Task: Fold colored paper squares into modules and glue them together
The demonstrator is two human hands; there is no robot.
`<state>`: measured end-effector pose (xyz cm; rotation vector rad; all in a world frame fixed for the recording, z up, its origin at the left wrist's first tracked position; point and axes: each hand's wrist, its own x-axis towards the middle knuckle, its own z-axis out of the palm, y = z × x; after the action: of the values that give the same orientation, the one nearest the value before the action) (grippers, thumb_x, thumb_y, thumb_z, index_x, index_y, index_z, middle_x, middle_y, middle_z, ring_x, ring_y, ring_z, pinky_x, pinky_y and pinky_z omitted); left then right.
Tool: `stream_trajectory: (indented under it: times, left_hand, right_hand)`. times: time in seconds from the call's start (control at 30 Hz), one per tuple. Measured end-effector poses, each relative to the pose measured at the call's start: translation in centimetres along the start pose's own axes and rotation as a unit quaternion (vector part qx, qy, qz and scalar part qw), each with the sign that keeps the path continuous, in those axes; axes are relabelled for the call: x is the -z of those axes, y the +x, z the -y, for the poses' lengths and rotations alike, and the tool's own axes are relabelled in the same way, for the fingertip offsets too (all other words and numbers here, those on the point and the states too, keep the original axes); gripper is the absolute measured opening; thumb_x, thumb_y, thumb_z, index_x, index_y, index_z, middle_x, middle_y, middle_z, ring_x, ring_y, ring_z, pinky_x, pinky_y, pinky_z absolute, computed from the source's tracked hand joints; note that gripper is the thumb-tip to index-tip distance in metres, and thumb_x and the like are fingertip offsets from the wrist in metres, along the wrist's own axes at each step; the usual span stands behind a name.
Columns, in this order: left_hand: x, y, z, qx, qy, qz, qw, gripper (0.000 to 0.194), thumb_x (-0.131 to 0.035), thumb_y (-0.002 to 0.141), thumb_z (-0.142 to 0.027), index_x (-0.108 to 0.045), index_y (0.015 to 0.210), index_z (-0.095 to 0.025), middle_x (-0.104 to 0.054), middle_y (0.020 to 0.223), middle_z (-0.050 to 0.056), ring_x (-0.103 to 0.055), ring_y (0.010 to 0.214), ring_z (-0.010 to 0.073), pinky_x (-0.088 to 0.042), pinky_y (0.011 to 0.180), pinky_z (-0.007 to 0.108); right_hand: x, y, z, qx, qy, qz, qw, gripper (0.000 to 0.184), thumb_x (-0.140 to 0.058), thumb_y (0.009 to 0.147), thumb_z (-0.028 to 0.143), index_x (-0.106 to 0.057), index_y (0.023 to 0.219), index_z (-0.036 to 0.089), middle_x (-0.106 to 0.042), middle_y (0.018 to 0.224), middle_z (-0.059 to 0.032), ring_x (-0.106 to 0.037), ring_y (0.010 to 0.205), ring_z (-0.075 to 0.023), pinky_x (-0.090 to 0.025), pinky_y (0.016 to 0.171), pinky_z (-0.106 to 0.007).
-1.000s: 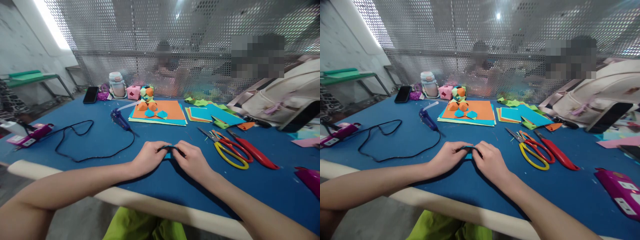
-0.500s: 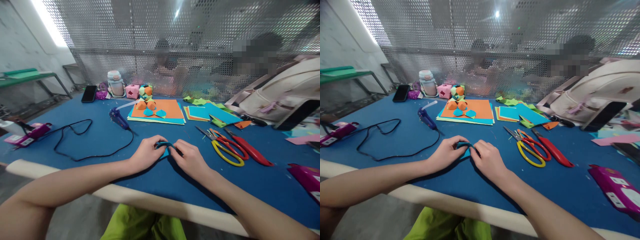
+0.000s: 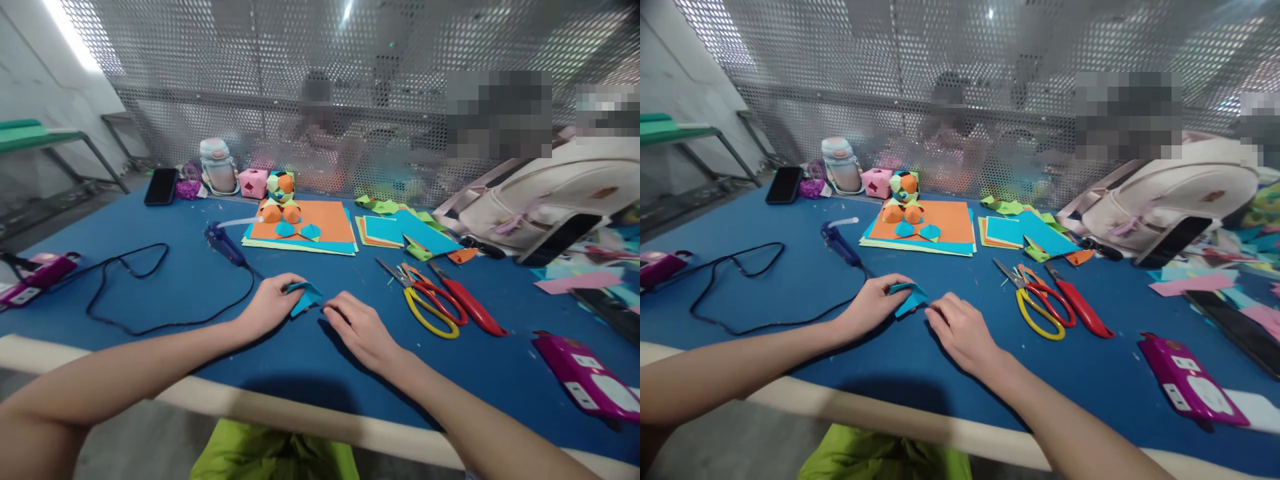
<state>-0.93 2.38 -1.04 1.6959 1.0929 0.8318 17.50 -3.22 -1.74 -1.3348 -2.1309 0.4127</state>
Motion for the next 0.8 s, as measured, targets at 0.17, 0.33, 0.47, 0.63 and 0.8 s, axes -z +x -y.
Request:
stream_trajectory:
  times: [0.17, 0.33, 0.47, 0.63, 0.8]
  left_hand:
    - [0.3, 0.7, 0.4, 0.065, -0.061, -0.009, 0.996, 0.02, -0.055, 0.076, -0.03, -0.063, 0.088, -0.016, -0.067, 0.07, 0.0, -0.063, 0.066, 0.0153, -0.048, 0.062, 0.024]
    - [0.6, 1.1, 0.6, 0.131, -0.188, 0.009, 0.973, 0.037, -0.061, 0.073, -0.029, -0.056, 0.107, -0.014, -0.066, 0.079, 0.003, -0.064, 0.071, 0.0159, -0.05, 0.074, 0.032]
    - [0.8, 1.9, 0.7, 0.146, -0.348, -0.025, 0.926, 0.054, -0.061, 0.065, -0.013, -0.05, 0.118, -0.016, -0.062, 0.089, 0.001, -0.06, 0.087, 0.0151, -0.048, 0.088, 0.038]
    - [1.2, 3.3, 1.3, 0.13, -0.391, -0.06, 0.909, 0.076, -0.056, 0.065, -0.004, -0.036, 0.134, -0.028, -0.055, 0.116, 0.001, -0.055, 0.1, 0.013, -0.043, 0.097, 0.039]
    - [1.5, 3.8, 1.7, 0.093, -0.302, -0.072, 0.946, 0.08, -0.057, 0.075, -0.014, -0.018, 0.141, -0.036, -0.024, 0.147, 0.004, -0.061, 0.09, 0.011, -0.052, 0.087, 0.035]
  right_hand:
    - [-0.6, 0.0, -0.3, 0.015, -0.024, 0.027, 0.999, 0.017, -0.043, 0.091, 0.025, -0.059, 0.089, 0.018, -0.063, 0.085, -0.0055, -0.055, 0.081, -0.0181, -0.041, 0.075, -0.032]
    - [-0.5, 0.1, -0.6, 0.035, -0.023, 0.048, 0.998, 0.012, -0.047, 0.089, 0.022, -0.058, 0.091, 0.019, -0.063, 0.086, -0.0048, -0.055, 0.08, -0.0175, -0.038, 0.071, -0.031]
    - [-0.4, 0.1, -0.8, 0.05, 0.012, 0.045, 0.998, 0.01, -0.047, 0.088, 0.019, -0.057, 0.09, 0.019, -0.061, 0.08, -0.0038, -0.053, 0.075, -0.0159, -0.035, 0.067, -0.029]
    - [-0.4, 0.1, -0.9, 0.049, 0.047, 0.047, 0.997, 0.008, -0.048, 0.086, 0.016, -0.056, 0.086, 0.019, -0.061, 0.077, -0.0019, -0.051, 0.071, -0.0146, -0.032, 0.065, -0.028]
    - [-0.3, 0.1, -1.3, 0.054, 0.069, 0.052, 0.995, 0.006, -0.052, 0.084, 0.015, -0.056, 0.085, 0.02, -0.061, 0.076, -0.0001, -0.051, 0.069, -0.014, -0.032, 0.065, -0.028]
